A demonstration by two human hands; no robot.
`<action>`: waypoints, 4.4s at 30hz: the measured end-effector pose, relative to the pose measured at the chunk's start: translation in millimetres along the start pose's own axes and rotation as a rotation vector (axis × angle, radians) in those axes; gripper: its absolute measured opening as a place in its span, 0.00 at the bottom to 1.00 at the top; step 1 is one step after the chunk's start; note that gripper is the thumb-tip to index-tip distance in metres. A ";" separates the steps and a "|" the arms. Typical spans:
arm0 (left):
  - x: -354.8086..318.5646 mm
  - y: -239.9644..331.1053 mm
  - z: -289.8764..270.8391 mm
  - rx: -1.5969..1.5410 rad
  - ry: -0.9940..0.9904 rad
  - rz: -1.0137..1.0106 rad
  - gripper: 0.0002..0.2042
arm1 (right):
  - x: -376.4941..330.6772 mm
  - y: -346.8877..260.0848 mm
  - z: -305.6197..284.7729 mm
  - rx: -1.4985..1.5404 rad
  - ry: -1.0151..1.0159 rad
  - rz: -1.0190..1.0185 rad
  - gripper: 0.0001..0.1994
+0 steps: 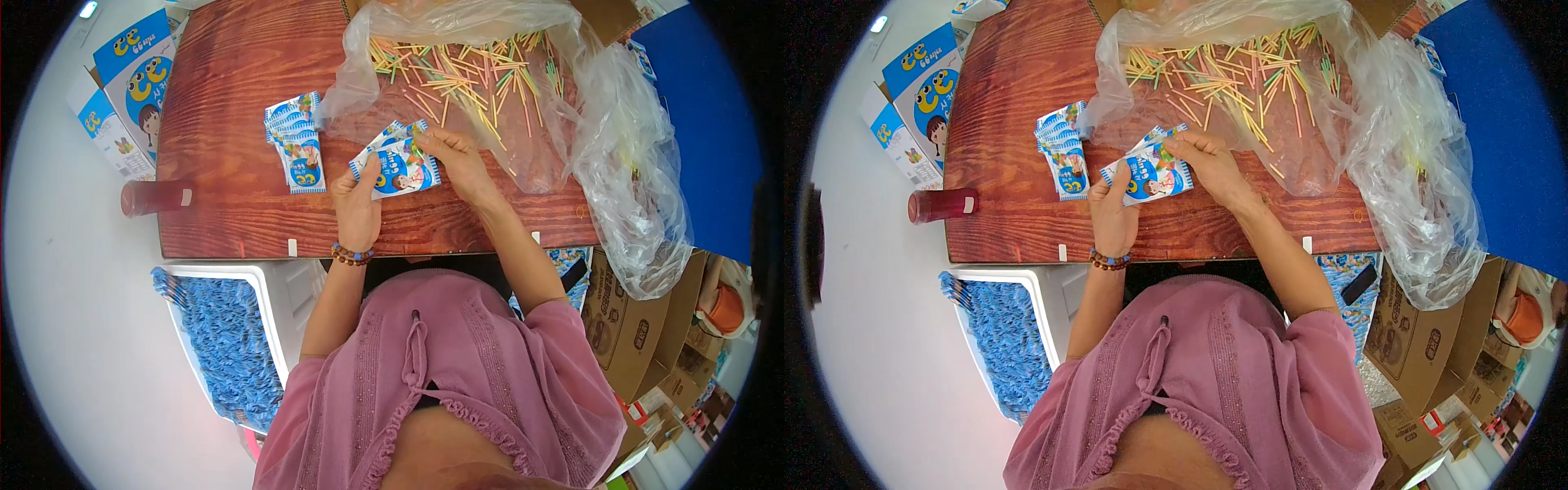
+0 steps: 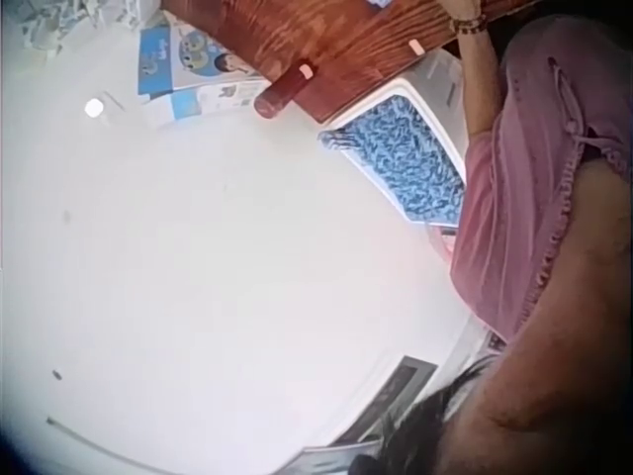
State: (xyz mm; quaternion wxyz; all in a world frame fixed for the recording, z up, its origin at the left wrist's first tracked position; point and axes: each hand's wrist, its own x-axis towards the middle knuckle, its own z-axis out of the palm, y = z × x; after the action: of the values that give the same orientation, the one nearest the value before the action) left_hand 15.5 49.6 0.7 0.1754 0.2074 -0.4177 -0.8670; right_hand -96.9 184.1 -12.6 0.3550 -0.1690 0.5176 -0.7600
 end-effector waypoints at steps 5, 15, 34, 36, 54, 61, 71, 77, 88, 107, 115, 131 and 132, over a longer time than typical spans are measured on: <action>4.6 -2.7 -4.2 -0.051 0.038 0.025 0.07 | -5.8 -9.9 5.8 -0.002 -0.026 0.025 0.10; -1.2 4.5 -2.0 0.231 0.037 0.050 0.06 | -7.4 -20.7 -0.3 -0.355 -0.055 0.069 0.09; 4.3 2.8 -6.5 0.058 -0.019 -0.069 0.07 | -10.7 -14.1 -3.5 -0.475 -0.007 -0.108 0.07; 5.4 -3.3 -10.9 0.032 -0.010 -0.058 0.07 | -14.0 -23.4 1.3 -0.444 -0.008 -0.115 0.07; 0.3 -0.5 -4.5 -0.088 -0.031 -0.135 0.08 | -21.7 -36.1 2.4 -0.688 -0.256 -0.350 0.17; -6.5 7.3 2.0 -0.123 -0.020 -0.262 0.07 | -20.3 -38.6 -2.3 -0.573 -0.355 -0.280 0.13; -5.7 -1.4 7.9 -0.146 0.016 -0.133 0.09 | -14.4 -40.3 -3.6 -0.641 -0.306 -0.309 0.14; -9.1 -5.9 10.1 -0.073 -0.038 -0.068 0.10 | -13.9 -36.9 1.3 -0.800 -0.335 -0.560 0.11; -2.8 3.8 -6.7 -0.084 0.003 0.038 0.09 | 1.9 -95.8 -54.4 -0.671 0.221 -0.335 0.10; -15.6 0.3 -47.0 0.031 0.191 0.217 0.09 | 96.8 -109.0 -181.8 -1.815 0.177 -0.322 0.23; 33.6 35.8 39.8 0.704 -0.101 0.267 0.07 | 109.4 -172.7 -147.4 -1.517 0.275 -0.003 0.22; 155.2 41.9 114.5 0.453 -0.142 0.397 0.09 | 174.9 -218.4 -200.8 -1.136 0.220 -0.332 0.30; 154.9 36.7 120.5 0.429 -0.193 0.371 0.09 | 186.5 -199.4 -225.4 -1.176 0.163 -0.238 0.25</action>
State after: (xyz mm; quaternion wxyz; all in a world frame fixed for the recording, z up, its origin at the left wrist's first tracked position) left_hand -172.8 32.5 65.0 0.2426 0.0767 -0.6368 -0.7279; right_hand -439.2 243.4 55.7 0.0738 -0.3349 0.8538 -0.3916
